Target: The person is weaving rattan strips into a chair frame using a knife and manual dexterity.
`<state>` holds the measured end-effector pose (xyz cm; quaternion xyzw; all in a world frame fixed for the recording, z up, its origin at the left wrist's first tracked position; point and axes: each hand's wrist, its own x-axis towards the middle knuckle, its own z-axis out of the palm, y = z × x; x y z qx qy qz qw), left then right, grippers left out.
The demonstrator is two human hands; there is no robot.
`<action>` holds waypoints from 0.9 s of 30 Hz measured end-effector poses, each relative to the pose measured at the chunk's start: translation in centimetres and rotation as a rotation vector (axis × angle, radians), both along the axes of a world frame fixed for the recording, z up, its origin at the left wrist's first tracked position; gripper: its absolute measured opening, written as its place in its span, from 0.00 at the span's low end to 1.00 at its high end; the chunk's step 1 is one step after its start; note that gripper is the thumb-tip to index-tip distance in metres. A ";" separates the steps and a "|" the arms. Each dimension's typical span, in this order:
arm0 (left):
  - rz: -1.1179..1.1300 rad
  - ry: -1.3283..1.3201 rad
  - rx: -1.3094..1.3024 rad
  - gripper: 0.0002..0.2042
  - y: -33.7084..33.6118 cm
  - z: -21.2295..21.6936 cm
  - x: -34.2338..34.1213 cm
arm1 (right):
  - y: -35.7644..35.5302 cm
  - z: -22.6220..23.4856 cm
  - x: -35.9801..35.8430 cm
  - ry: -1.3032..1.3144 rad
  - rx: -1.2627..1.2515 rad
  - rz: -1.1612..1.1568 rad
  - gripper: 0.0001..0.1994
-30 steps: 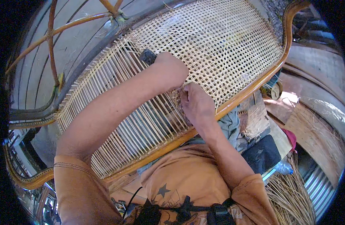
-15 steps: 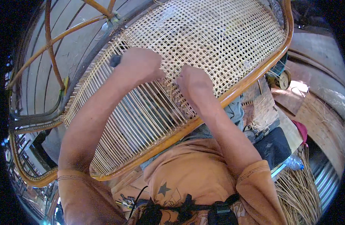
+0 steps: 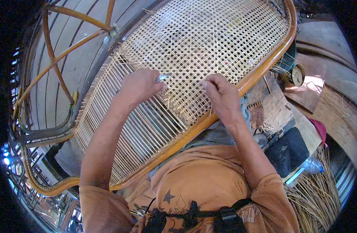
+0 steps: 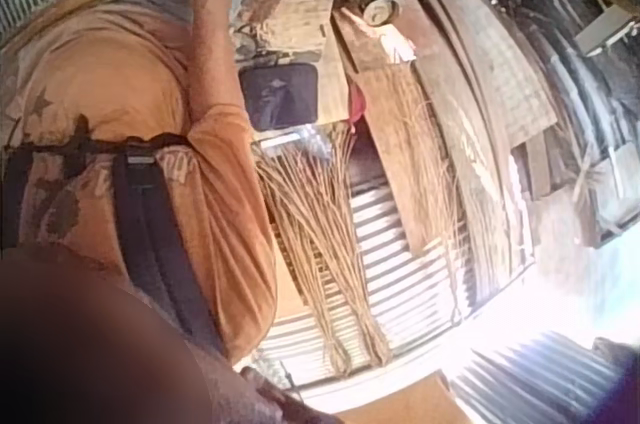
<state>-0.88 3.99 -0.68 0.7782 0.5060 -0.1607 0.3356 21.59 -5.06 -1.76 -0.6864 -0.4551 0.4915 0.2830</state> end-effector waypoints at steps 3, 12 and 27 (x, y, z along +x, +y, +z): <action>-0.012 0.001 -0.031 0.14 0.6 -0.4 0.4 | -0.3 0.0 0.7 0.107 -0.059 -0.163 0.06; -0.130 0.164 0.010 0.11 -0.3 0.4 0.5 | 1.7 1.0 -1.3 -0.102 -0.019 0.224 0.07; -0.121 0.021 0.016 0.11 1.7 0.5 -4.7 | 2.8 -2.0 -9.0 -0.551 0.106 0.592 0.05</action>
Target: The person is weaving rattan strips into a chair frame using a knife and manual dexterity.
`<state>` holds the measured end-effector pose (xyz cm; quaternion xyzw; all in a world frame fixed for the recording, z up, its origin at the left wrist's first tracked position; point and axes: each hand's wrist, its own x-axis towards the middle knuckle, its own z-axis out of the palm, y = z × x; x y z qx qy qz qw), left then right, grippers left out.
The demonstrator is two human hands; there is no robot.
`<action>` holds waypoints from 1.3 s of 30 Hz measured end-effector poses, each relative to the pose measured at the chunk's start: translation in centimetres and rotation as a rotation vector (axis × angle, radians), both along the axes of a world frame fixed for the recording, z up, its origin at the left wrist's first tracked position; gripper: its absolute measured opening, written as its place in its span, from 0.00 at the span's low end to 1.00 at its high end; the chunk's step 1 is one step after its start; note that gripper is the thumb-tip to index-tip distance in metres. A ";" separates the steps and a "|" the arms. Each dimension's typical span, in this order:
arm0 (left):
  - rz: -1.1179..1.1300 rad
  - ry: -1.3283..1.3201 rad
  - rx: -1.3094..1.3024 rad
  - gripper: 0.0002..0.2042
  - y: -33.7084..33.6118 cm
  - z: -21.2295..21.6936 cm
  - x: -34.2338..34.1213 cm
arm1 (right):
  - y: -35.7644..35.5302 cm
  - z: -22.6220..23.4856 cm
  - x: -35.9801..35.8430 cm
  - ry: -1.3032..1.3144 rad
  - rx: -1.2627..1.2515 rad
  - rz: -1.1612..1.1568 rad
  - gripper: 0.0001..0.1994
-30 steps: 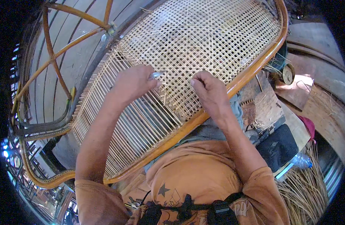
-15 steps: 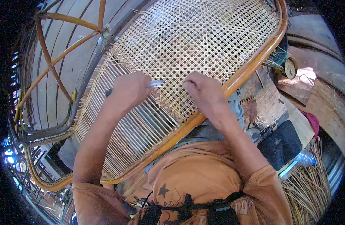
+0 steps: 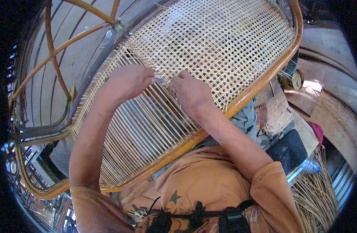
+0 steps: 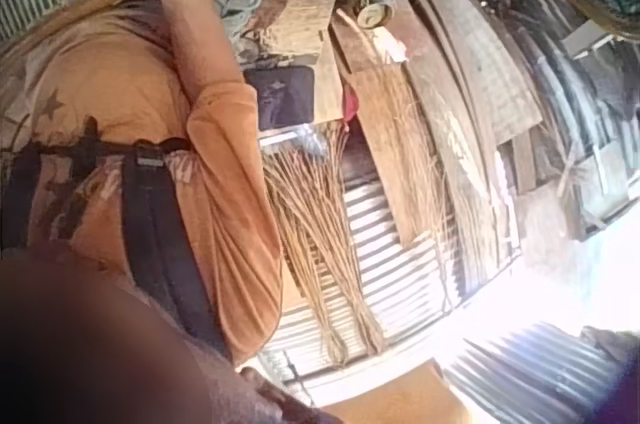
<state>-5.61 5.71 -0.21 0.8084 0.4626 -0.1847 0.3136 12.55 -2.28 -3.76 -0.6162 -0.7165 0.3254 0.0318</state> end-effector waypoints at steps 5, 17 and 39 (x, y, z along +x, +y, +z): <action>-0.140 -0.032 0.146 0.10 0.3 -0.9 1.1 | -0.6 -0.6 0.3 0.129 0.162 -0.008 0.05; -0.283 0.026 0.056 0.08 1.9 1.0 4.3 | -1.7 -0.8 0.3 0.151 0.443 -0.010 0.12; -0.583 0.055 0.006 0.09 3.0 3.3 6.9 | -0.9 0.7 0.5 0.099 -0.047 -0.048 0.11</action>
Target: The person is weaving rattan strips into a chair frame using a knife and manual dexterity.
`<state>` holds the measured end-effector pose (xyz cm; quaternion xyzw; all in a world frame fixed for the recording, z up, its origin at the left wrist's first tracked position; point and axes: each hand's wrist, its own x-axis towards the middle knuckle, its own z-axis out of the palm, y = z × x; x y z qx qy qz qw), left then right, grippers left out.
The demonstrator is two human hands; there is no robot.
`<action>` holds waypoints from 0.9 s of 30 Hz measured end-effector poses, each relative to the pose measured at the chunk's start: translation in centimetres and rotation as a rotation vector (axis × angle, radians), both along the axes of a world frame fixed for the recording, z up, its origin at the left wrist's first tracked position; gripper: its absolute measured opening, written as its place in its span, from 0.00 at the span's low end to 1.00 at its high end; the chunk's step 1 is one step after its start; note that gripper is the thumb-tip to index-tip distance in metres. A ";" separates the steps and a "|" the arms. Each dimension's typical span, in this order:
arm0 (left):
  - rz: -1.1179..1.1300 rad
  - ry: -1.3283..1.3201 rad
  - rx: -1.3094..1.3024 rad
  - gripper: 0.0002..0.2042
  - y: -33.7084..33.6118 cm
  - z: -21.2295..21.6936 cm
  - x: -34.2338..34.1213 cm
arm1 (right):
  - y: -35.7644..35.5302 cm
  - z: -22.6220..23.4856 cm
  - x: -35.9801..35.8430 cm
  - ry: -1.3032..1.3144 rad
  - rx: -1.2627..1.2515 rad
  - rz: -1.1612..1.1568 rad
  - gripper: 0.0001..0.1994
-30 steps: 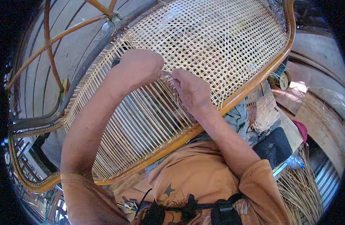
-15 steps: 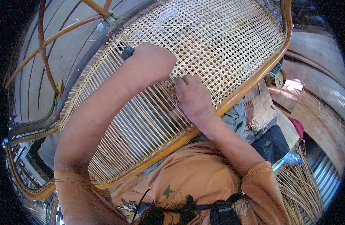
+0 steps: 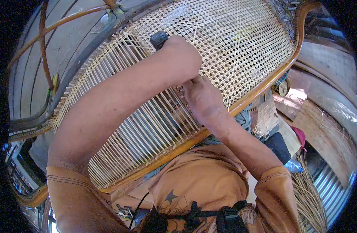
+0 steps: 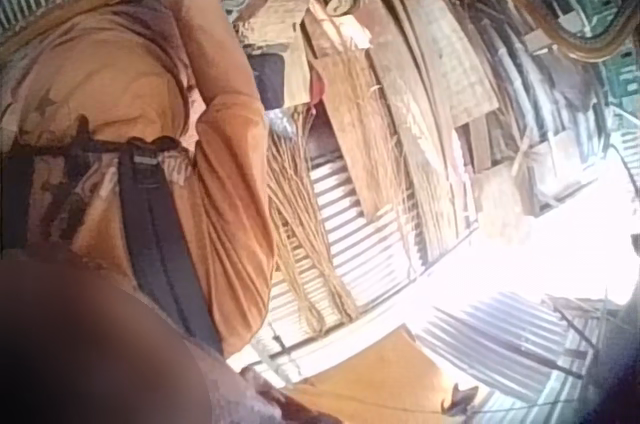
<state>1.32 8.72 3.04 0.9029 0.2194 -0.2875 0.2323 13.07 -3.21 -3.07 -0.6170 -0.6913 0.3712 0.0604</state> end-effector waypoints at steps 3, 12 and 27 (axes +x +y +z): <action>0.068 -0.036 0.014 0.09 -0.2 -0.9 -0.1 | 1.5 2.3 -1.6 -0.262 0.001 0.209 0.12; 0.296 -0.276 0.086 0.09 0.6 -0.6 -4.0 | 2.3 1.2 -0.9 -0.231 0.070 0.288 0.06; 0.342 -0.247 0.224 0.09 -0.4 -3.9 -7.9 | 4.9 1.0 -1.2 -0.349 -0.091 0.502 0.03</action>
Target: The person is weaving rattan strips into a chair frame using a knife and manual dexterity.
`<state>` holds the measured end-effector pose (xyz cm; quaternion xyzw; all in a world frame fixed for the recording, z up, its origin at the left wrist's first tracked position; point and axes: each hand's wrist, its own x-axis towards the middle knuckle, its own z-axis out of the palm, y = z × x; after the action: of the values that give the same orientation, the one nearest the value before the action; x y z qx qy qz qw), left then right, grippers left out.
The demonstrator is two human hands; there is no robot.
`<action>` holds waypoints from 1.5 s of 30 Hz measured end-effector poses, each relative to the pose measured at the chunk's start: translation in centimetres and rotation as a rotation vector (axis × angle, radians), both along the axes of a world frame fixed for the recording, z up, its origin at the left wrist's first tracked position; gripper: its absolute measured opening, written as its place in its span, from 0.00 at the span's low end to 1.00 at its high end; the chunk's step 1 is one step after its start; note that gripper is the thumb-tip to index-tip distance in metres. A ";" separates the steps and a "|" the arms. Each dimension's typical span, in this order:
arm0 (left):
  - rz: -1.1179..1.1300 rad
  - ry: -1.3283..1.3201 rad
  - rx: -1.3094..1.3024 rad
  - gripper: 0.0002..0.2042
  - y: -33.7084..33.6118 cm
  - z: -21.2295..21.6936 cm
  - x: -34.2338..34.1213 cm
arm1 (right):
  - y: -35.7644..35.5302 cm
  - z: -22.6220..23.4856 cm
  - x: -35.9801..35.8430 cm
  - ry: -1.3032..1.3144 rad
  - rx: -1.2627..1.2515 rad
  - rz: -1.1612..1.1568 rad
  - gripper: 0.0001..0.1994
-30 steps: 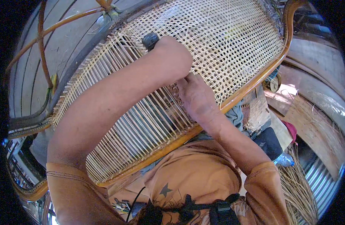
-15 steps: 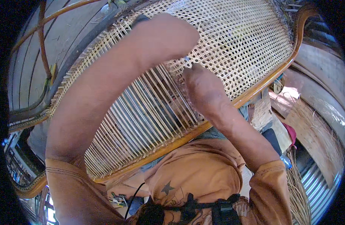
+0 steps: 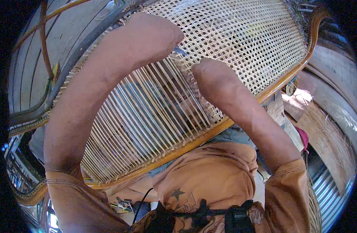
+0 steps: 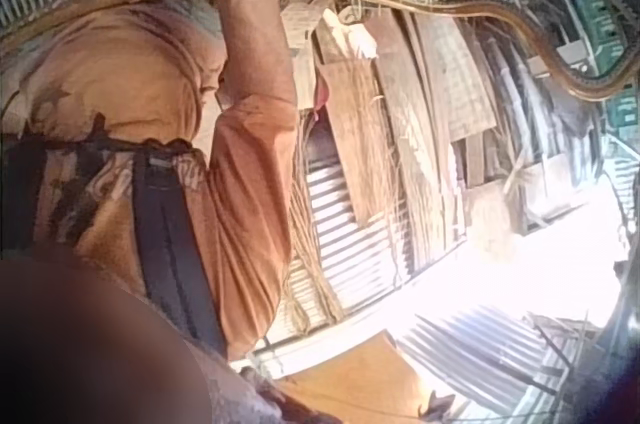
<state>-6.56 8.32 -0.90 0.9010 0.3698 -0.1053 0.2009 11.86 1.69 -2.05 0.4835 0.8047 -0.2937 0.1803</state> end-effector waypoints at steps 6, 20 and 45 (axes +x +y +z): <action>0.049 -0.039 -0.064 0.09 -0.5 0.4 -0.5 | -1.2 0.0 -0.7 -0.003 0.169 -0.101 0.02; -0.158 0.056 -0.143 0.07 -1.0 1.2 4.3 | -5.9 -1.4 -0.5 0.125 0.372 -0.575 0.02; -0.121 0.231 -0.457 0.11 1.4 1.6 7.0 | -4.6 -2.1 0.4 0.174 0.408 -0.520 0.05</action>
<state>0.45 9.73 0.75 0.8347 0.3024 -0.3001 0.3489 12.21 -2.95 -4.12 0.6717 0.7090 -0.2028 -0.0702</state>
